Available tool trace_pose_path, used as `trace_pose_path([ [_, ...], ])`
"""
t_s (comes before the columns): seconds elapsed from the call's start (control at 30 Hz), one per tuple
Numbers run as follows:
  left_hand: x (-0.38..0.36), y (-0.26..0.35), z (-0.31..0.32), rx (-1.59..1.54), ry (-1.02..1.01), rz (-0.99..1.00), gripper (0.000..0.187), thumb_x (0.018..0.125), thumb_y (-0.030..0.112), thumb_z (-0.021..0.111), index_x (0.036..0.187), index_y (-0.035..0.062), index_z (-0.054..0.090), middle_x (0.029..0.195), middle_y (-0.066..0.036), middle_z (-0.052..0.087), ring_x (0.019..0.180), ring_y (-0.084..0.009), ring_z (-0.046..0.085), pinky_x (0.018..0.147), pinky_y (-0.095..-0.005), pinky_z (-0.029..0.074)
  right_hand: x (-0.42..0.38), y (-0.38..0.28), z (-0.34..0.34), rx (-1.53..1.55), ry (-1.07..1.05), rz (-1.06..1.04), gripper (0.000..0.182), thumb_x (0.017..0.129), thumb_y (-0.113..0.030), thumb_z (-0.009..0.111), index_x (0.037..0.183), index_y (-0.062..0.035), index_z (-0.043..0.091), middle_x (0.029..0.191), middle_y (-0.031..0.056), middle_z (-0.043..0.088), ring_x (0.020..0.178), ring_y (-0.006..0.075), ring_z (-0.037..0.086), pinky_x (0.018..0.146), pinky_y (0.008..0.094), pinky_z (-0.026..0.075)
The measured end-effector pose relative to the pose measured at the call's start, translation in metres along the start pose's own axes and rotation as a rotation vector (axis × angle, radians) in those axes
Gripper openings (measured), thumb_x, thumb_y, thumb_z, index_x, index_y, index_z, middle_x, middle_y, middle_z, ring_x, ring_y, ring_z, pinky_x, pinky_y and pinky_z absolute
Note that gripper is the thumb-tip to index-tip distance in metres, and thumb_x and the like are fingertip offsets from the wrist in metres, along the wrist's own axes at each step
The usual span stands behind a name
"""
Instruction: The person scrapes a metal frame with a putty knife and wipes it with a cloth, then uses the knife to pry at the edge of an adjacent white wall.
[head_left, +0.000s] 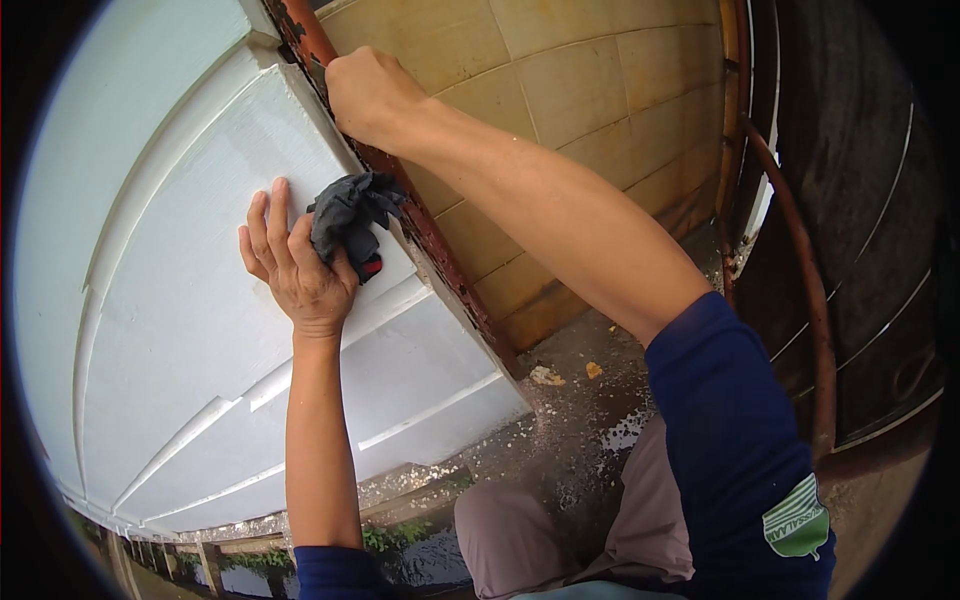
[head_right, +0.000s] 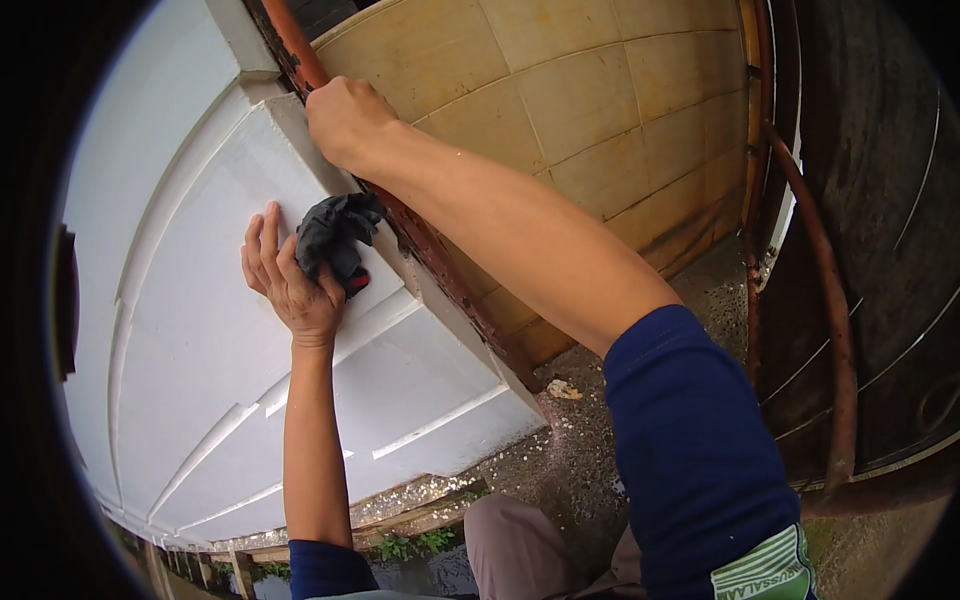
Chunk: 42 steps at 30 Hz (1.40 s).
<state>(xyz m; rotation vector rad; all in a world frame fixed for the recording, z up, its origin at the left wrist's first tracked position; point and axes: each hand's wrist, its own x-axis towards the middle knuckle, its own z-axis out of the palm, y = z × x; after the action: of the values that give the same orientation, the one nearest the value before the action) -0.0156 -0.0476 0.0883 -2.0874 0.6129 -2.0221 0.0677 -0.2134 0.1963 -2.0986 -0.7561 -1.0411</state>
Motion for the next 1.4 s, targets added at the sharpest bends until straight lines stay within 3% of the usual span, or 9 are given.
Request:
trace_pose_path([
  [0.2, 0.0, 0.001, -0.003, 0.023, -0.037, 0.009, 0.028, 0.084, 0.009, 0.055, 0.112, 0.0072, 0.049, 0.144, -0.016, 0.049, 0.136, -0.0374, 0.04, 0.113, -0.0492, 0.022, 0.028, 0.0, 0.0, 0.009, 0.046, -0.049, 0.018, 0.076, -0.003, 0.061, 0.088, 0.0059, 0.072, 0.084, 0.0316, 0.067, 0.085, 0.044, 0.069, 0.077, 0.0458, 0.057],
  [0.5, -0.002, -0.003, 0.0, 0.008, -0.015, 0.015, 0.027, 0.082, 0.012, 0.058, 0.108, 0.0104, 0.052, 0.144, -0.015, 0.049, 0.137, -0.0347, 0.039, 0.117, -0.0463, 0.016, 0.019, 0.003, 0.002, 0.016, 0.019, -0.068, 0.021, 0.076, -0.004, 0.06, 0.091, 0.0066, 0.071, 0.085, 0.0303, 0.067, 0.084, 0.0442, 0.069, 0.076, 0.0451, 0.057],
  [0.7, -0.001, -0.002, 0.0, 0.018, -0.01, 0.014, 0.028, 0.081, 0.011, 0.057, 0.108, 0.0103, 0.051, 0.144, -0.014, 0.05, 0.138, -0.0342, 0.039, 0.117, -0.0464, 0.016, 0.031, -0.005, -0.007, 0.012, 0.003, -0.065, 0.021, 0.076, -0.004, 0.06, 0.09, 0.0056, 0.072, 0.084, 0.0296, 0.068, 0.083, 0.0422, 0.07, 0.075, 0.0451, 0.057],
  [0.8, 0.0, -0.001, -0.002, 0.015, -0.021, 0.028, 0.025, 0.087, 0.011, 0.056, 0.111, 0.0072, 0.05, 0.143, -0.016, 0.049, 0.136, -0.0369, 0.04, 0.113, -0.0484, 0.023, 0.02, -0.002, 0.0, -0.011, 0.023, -0.111, 0.02, 0.076, -0.003, 0.06, 0.089, 0.006, 0.072, 0.082, 0.0287, 0.068, 0.08, 0.0411, 0.07, 0.073, 0.0442, 0.057],
  [0.87, -0.001, -0.001, 0.0, 0.005, -0.011, 0.011, 0.027, 0.083, 0.011, 0.057, 0.109, 0.01, 0.051, 0.144, -0.014, 0.049, 0.137, -0.0344, 0.039, 0.115, -0.0467, 0.019, 0.013, 0.005, 0.01, -0.054, 0.057, -0.161, 0.019, 0.075, -0.002, 0.06, 0.088, 0.0068, 0.071, 0.081, 0.0284, 0.068, 0.079, 0.0401, 0.07, 0.072, 0.0435, 0.057],
  [0.97, 0.0, -0.002, 0.001, 0.015, 0.003, 0.01, 0.027, 0.082, 0.011, 0.057, 0.109, 0.0115, 0.052, 0.143, -0.013, 0.05, 0.138, -0.0332, 0.039, 0.116, -0.0458, 0.017, 0.019, -0.011, -0.017, -0.039, -0.173, 0.016, 0.028, 0.086, -0.01, 0.052, 0.103, -0.0013, 0.072, 0.102, 0.0245, 0.069, 0.098, 0.0382, 0.068, 0.086, 0.0431, 0.055],
  [1.07, -0.001, -0.002, 0.001, 0.017, 0.0, 0.024, 0.027, 0.083, 0.011, 0.057, 0.109, 0.0111, 0.052, 0.143, -0.013, 0.05, 0.137, -0.0332, 0.04, 0.116, -0.0457, 0.017, 0.023, -0.002, -0.007, 0.029, -0.076, -0.049, 0.029, 0.085, -0.009, 0.051, 0.105, -0.001, 0.071, 0.102, 0.0236, 0.069, 0.098, 0.0388, 0.068, 0.086, 0.0436, 0.055],
  [1.17, -0.002, -0.002, 0.001, 0.004, 0.006, 0.022, 0.026, 0.083, 0.011, 0.057, 0.109, 0.0105, 0.052, 0.143, -0.013, 0.051, 0.137, -0.033, 0.04, 0.116, -0.0455, 0.017, -0.002, 0.014, 0.005, -0.064, -0.093, -0.114, 0.017, 0.072, -0.001, 0.064, 0.086, 0.0059, 0.071, 0.083, 0.0277, 0.068, 0.082, 0.0399, 0.07, 0.073, 0.0445, 0.056],
  [1.4, -0.001, -0.002, 0.002, 0.007, 0.01, 0.019, 0.026, 0.082, 0.01, 0.057, 0.108, 0.0097, 0.052, 0.143, -0.013, 0.051, 0.137, -0.0331, 0.04, 0.116, -0.0453, 0.017, 0.007, 0.036, 0.001, -0.196, -0.236, -0.223, 0.022, 0.074, -0.007, 0.069, 0.094, 0.0003, 0.072, 0.092, 0.0224, 0.07, 0.089, 0.0358, 0.07, 0.077, 0.0435, 0.056],
])
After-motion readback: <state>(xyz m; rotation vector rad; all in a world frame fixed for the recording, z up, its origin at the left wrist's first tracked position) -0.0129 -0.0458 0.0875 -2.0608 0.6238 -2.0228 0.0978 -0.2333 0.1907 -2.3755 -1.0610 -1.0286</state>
